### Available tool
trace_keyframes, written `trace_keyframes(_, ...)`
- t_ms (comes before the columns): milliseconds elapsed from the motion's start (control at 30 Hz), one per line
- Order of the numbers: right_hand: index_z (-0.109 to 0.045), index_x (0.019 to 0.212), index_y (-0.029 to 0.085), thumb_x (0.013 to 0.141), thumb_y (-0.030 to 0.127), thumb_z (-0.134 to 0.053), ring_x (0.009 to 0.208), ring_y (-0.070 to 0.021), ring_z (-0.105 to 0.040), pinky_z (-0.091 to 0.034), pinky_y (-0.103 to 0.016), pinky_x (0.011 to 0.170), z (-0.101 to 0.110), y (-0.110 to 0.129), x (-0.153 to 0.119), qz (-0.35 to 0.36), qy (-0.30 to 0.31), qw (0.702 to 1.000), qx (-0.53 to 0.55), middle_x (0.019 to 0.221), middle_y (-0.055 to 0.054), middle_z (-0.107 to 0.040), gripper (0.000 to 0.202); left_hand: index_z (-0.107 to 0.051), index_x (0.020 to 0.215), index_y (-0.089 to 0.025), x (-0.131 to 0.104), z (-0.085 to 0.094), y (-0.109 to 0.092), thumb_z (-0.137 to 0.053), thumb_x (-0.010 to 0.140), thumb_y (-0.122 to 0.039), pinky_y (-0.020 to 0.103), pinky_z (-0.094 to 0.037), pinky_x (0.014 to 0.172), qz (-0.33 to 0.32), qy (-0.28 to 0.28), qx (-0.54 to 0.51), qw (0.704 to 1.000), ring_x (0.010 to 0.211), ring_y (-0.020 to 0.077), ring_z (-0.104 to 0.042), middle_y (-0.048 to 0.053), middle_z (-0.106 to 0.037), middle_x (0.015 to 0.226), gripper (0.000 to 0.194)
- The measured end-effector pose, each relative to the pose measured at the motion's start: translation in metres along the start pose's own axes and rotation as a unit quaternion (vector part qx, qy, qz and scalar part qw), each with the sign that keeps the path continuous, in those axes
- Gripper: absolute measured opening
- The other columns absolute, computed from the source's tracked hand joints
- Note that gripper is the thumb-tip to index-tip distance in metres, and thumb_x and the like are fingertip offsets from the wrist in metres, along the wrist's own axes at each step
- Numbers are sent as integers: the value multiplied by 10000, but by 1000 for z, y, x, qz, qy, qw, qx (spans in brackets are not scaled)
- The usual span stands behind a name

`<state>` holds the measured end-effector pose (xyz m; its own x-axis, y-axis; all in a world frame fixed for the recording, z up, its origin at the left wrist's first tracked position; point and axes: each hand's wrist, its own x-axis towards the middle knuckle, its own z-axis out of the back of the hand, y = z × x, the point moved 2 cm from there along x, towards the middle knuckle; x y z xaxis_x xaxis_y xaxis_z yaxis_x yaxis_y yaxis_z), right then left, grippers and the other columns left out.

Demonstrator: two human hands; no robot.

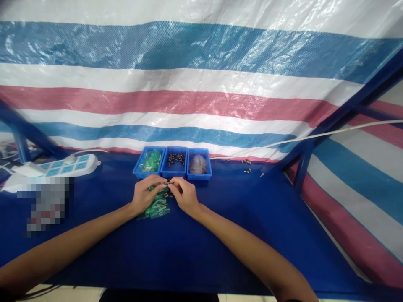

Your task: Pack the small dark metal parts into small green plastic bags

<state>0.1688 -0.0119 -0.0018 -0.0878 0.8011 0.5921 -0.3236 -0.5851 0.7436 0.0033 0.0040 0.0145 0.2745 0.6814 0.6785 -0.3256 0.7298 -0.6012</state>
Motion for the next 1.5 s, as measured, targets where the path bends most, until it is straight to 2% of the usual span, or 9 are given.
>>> trace_keyframes(767,-580,895,181,907,324,-503,541,-97,-489,-425,-209,557,1,-1,1,-18,36,999,7,646,28,-518,163,-703,898,-166,1,1,-3,-613,858,-244,273,-537,684,-9,-6,-4,1000,742,158,-637,67,-701,832,126)
trace_keyframes(1167,-594,869,181,900,334,-507,540,-106,-503,-432,-219,549,3,3,1,-15,17,1000,0,637,18,-538,179,-695,928,-166,-1,1,1,-613,856,-282,236,-503,614,24,-11,20,999,641,123,-597,58,-702,842,159)
trace_keyframes(1300,-621,956,181,899,322,-514,569,-118,-544,-460,-229,574,3,3,-1,-11,-4,1000,-8,678,1,-589,186,-695,930,-171,-2,1,2,-616,854,-281,235,-507,642,28,-8,23,999,699,137,-625,56,-703,859,156)
trace_keyframes(1500,-671,1054,202,910,267,-507,688,-153,-623,-504,-276,669,4,5,-2,36,-15,999,-25,872,-55,-691,228,-693,931,-168,-2,1,3,-599,863,-290,242,-515,671,46,-12,16,999,753,154,-650,56,-701,862,168)
